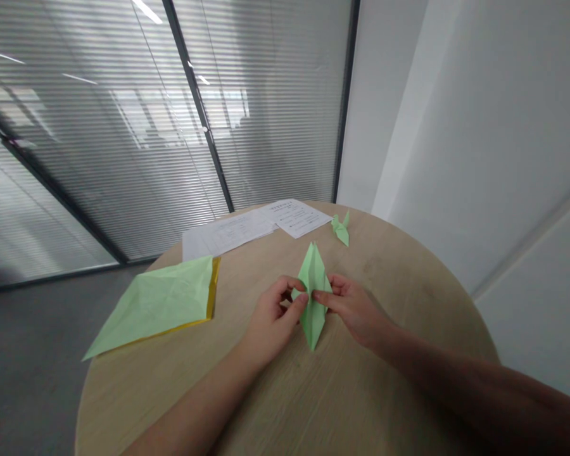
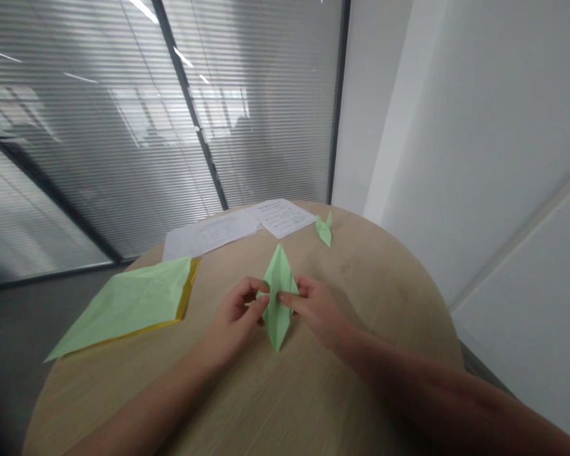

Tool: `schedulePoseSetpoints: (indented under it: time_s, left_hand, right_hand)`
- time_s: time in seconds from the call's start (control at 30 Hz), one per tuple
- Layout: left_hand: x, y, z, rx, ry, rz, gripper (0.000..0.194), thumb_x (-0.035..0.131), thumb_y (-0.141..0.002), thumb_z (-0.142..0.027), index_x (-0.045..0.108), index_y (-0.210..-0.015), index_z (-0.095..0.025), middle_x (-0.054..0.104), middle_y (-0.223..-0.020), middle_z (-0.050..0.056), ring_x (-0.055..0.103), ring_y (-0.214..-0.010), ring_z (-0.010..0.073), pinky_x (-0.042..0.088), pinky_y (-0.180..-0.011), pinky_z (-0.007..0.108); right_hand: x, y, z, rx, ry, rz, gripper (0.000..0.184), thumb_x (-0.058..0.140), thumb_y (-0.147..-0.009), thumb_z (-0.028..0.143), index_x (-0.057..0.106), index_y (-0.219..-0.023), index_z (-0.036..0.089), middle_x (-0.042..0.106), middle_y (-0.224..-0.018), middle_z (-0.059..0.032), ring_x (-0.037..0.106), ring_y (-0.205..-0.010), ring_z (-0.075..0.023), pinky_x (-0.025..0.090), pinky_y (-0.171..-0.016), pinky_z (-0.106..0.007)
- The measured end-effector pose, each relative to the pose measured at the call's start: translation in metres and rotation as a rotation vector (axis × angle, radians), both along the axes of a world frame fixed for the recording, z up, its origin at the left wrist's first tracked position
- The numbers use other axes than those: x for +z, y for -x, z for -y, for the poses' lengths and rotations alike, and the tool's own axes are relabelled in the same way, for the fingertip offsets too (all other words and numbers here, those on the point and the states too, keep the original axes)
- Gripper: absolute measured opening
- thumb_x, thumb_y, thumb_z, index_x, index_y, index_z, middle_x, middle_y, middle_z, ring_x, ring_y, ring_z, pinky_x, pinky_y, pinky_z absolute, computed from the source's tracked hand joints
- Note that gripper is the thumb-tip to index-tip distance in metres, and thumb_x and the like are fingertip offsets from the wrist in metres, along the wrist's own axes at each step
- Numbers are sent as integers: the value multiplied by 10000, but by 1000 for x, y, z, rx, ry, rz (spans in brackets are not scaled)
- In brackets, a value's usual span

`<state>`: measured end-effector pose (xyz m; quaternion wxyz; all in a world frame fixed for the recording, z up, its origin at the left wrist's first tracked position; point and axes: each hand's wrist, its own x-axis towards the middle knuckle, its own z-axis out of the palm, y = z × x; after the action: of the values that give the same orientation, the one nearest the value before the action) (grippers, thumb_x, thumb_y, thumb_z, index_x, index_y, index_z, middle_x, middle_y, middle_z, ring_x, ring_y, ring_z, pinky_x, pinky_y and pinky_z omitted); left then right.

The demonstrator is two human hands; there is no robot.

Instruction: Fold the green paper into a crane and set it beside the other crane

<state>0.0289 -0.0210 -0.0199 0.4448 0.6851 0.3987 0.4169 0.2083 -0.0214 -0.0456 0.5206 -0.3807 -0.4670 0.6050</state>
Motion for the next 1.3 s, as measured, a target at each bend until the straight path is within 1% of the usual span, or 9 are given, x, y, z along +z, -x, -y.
schedulePoseSetpoints:
  time_s: [0.13,0.37,0.43,0.53,0.63,0.87,1.03,1.2,1.3]
  left_hand:
    - [1,-3,3,14,22,72,310,671,-869,-409,553,-1076,-212,596,-863,2,595,-715,147,496,-580,241]
    - [-3,-7,1,70,42,84,635,720,-831,-371,480,-1393,-203,650,-886,23,636,-738,166,508,-614,262]
    - [-4,-8,-2,56,84,101,581,713,-833,-392,537,-1342,-175,669,-872,34,640,-725,172,511,-597,266]
    - [-5,-6,-6,34,151,109,360,714,-820,-436,674,-1023,-141,654,-752,18,607,-637,151,493,-565,257]
    - [-4,-5,-8,59,178,126,310,732,-794,-453,662,-794,-151,620,-653,-4,574,-583,132,473,-558,250]
    - [0,-4,-9,119,139,191,278,759,-766,-407,674,-873,-165,710,-758,28,629,-643,157,495,-613,275]
    - [-4,-4,-6,185,34,180,347,748,-788,-369,557,-1030,-207,642,-670,-38,594,-578,143,448,-543,243]
    - [-4,-2,-2,287,-211,-36,256,720,-830,-351,513,-772,-213,522,-616,-60,492,-537,105,378,-505,215]
    - [-1,-1,0,259,-325,-129,220,672,-880,-328,549,-744,-205,586,-711,-15,545,-600,121,424,-520,221]
  right_hand:
    - [-1,0,0,-8,-21,24,225,797,-763,343,732,-953,240,765,-916,-30,707,-815,-214,546,-777,-348]
    - [-3,2,2,-51,-38,91,192,799,-766,333,722,-922,251,764,-903,-35,694,-794,-222,535,-729,-347]
    - [-3,2,2,-27,-37,86,210,802,-765,348,729,-937,252,763,-908,-37,696,-790,-223,537,-743,-354]
    - [-2,1,2,2,-43,78,221,801,-769,384,736,-932,249,758,-906,-30,692,-789,-215,533,-775,-355]
    - [1,0,3,11,-43,91,225,787,-783,439,738,-872,239,745,-845,-23,671,-759,-199,525,-748,-332]
    - [5,1,5,94,-43,95,318,775,-787,505,749,-901,210,736,-829,-31,683,-774,-197,558,-783,-354]
    - [3,1,5,104,-15,117,360,788,-771,533,754,-882,192,743,-833,-44,685,-757,-199,560,-773,-356]
    - [3,0,6,45,-67,154,326,783,-776,516,751,-857,202,712,-776,-21,642,-716,-183,518,-709,-314]
    - [4,2,6,36,-94,143,322,769,-791,509,743,-858,196,701,-800,-18,619,-731,-172,495,-714,-300]
